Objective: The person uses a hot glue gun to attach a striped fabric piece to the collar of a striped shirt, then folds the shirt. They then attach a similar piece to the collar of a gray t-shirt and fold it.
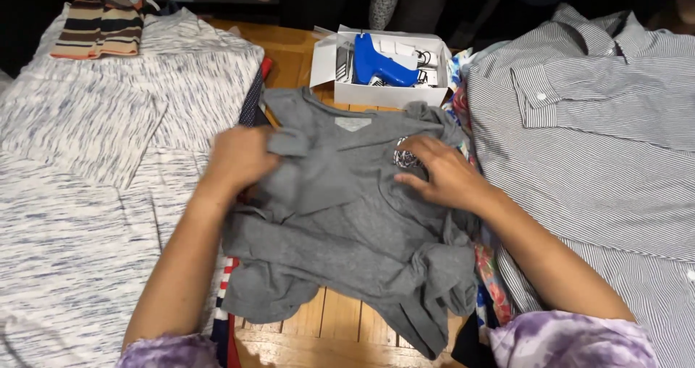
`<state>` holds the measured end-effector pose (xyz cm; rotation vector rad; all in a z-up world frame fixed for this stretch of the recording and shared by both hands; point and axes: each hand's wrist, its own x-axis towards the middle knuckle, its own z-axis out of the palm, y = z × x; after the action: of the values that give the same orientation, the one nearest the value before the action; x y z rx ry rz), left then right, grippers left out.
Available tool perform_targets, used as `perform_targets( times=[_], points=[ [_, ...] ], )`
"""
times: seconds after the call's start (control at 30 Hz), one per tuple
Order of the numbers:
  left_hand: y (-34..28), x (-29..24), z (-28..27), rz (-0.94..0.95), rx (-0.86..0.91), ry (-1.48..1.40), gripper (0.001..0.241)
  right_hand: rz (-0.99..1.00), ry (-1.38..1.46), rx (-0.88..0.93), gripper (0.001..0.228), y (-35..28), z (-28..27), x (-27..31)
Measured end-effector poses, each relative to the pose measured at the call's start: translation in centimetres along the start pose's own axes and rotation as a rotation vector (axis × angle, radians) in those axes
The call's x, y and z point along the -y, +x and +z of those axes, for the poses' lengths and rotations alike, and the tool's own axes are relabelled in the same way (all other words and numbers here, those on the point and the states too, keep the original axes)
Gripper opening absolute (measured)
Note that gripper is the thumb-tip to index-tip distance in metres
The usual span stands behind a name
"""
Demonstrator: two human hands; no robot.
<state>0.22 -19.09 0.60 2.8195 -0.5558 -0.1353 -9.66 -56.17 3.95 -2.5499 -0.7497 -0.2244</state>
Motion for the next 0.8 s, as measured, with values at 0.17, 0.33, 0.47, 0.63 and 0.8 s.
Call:
perform_targets(
  times=[0.17, 0.33, 0.47, 0.63, 0.8],
  points=[
    [1.6, 8.7, 4.3, -0.310, -0.023, 0.450, 0.040, 0.122, 0.054, 0.338, 0.046, -0.4, 1.2, -0.6],
    [-3.0, -4.9, -2.0, 0.238, -0.136, 0.123, 0.047, 0.114, 0.120, 0.495, 0.026, 0.0, -1.7, 2.0],
    [-1.6, -4.9, 3.8, 0.409, 0.086, 0.036, 0.044, 0.164, 0.273, 0.823, 0.018, -1.7, -0.9, 0.7],
    [-2.9, -6.0, 2.1, 0.313, 0.252, 0.036, 0.029, 0.148, 0.285, 0.938, 0.019, -2.5, 1.5, -1.0],
    [-4.4, -9.1, -3.2, 0.122, 0.601, -0.213, 0.052, 0.213, 0.439, 1.087, 0.019, -1.5, 0.0, 1.9]
  ],
)
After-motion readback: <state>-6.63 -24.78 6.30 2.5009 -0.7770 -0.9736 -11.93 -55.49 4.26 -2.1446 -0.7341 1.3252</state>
